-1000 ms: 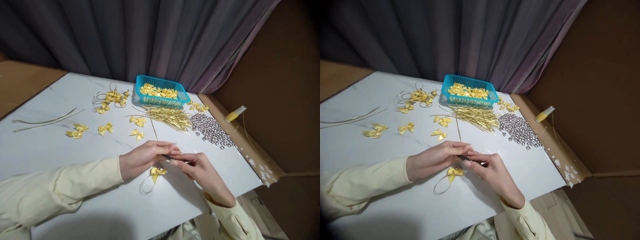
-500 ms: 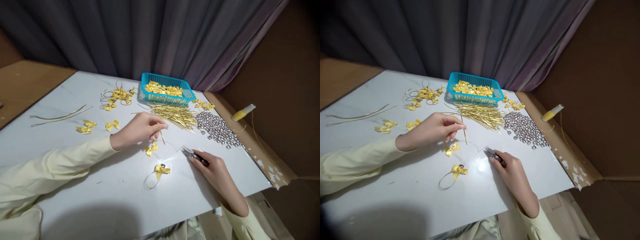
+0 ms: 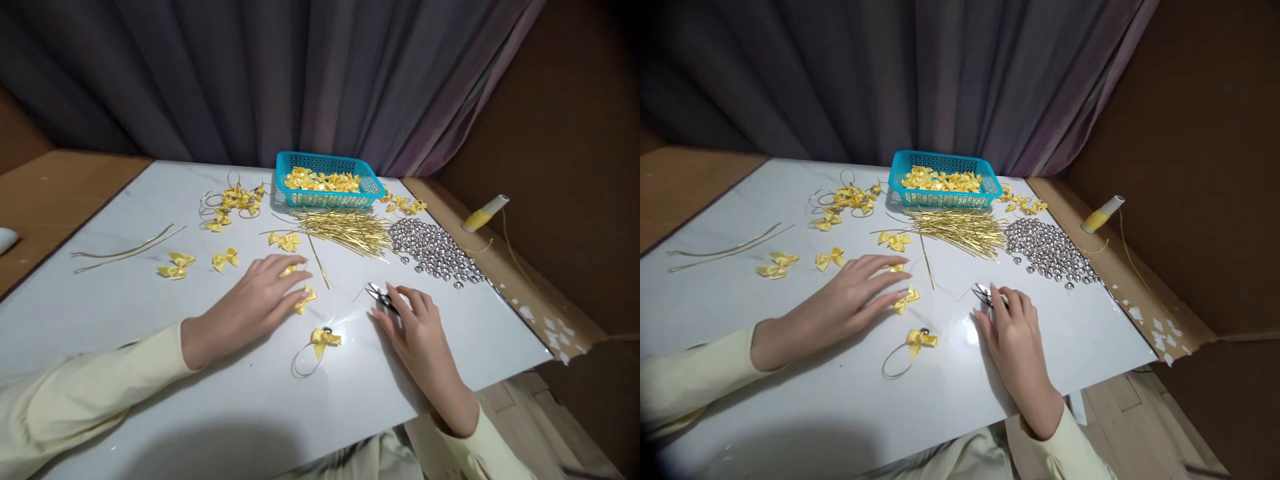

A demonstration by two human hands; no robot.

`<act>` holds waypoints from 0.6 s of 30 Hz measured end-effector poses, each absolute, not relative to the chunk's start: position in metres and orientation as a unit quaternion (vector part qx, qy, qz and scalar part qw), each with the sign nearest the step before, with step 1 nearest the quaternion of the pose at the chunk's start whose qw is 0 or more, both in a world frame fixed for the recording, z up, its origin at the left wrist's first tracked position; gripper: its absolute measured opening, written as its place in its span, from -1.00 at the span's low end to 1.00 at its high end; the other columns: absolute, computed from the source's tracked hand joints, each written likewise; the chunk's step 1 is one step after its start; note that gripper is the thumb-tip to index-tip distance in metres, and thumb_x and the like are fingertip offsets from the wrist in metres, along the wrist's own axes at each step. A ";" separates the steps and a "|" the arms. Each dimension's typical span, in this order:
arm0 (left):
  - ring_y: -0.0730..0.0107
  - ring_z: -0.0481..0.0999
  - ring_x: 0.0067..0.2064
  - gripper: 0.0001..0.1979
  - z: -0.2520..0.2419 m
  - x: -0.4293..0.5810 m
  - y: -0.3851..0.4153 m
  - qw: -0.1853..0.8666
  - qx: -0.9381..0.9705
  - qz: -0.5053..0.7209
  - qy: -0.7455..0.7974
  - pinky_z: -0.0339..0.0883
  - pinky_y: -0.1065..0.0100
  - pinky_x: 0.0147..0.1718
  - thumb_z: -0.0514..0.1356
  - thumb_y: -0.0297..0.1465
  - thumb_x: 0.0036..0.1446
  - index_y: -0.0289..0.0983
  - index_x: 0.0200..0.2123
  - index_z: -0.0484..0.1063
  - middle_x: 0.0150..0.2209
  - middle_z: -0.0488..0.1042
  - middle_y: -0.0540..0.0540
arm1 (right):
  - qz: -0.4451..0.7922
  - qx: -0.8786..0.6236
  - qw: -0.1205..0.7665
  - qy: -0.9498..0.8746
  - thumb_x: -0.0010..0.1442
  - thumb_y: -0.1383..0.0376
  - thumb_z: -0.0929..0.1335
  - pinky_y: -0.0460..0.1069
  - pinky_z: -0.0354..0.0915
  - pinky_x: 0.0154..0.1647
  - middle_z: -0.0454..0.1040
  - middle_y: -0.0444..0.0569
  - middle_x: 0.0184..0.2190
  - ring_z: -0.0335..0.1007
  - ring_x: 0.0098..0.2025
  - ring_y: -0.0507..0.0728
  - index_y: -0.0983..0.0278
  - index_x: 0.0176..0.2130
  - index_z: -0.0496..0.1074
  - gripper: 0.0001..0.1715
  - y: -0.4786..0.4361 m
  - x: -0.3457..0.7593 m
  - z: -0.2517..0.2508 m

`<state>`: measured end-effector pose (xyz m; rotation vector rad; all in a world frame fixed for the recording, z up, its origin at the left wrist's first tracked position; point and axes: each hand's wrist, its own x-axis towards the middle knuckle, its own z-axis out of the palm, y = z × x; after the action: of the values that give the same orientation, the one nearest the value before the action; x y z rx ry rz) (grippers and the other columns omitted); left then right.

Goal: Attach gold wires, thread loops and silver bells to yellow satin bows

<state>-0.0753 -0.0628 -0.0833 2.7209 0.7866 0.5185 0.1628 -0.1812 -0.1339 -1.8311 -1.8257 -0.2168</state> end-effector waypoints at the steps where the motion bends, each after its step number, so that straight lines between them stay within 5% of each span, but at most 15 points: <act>1: 0.14 0.18 0.08 -0.75 -0.085 -0.075 -0.069 0.132 0.945 0.171 0.246 0.01 0.16 0.02 0.00 -0.32 0.22 -0.24 -0.08 0.35 0.05 0.28 -0.19 | -0.057 -0.673 0.288 -0.679 0.21 0.21 0.25 0.16 0.22 -0.14 0.36 0.17 -0.15 0.22 -0.11 0.27 0.36 -0.02 0.33 -0.62 -0.183 0.155 -0.131; 9: 0.28 0.30 -0.19 -0.78 -0.097 -0.068 -0.091 0.225 0.955 0.093 0.169 0.11 0.26 -0.15 -0.03 -0.38 0.26 -0.23 -0.11 0.35 -0.23 0.39 -0.11 | 0.217 -0.581 0.346 -0.704 0.16 0.32 0.30 0.01 0.25 -0.28 0.41 -0.01 -0.36 0.29 -0.30 0.13 0.28 -0.24 0.38 -0.88 -0.182 0.101 -0.120; 18: 0.36 0.34 -0.28 -0.80 -0.105 -0.067 -0.095 0.309 0.917 0.160 0.194 0.15 0.30 -0.18 0.00 -0.41 0.24 -0.24 -0.24 0.42 -0.34 0.45 -0.07 | 0.338 -0.557 0.445 -0.614 0.15 0.33 0.30 -0.05 0.29 -0.34 0.51 -0.02 -0.38 0.40 -0.34 0.08 0.26 -0.31 0.49 -0.84 -0.181 0.110 -0.120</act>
<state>-0.0674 -0.0945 -0.1046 2.4239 0.5140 0.4235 0.1100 -0.1809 -0.1198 -1.3804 -1.5210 0.8376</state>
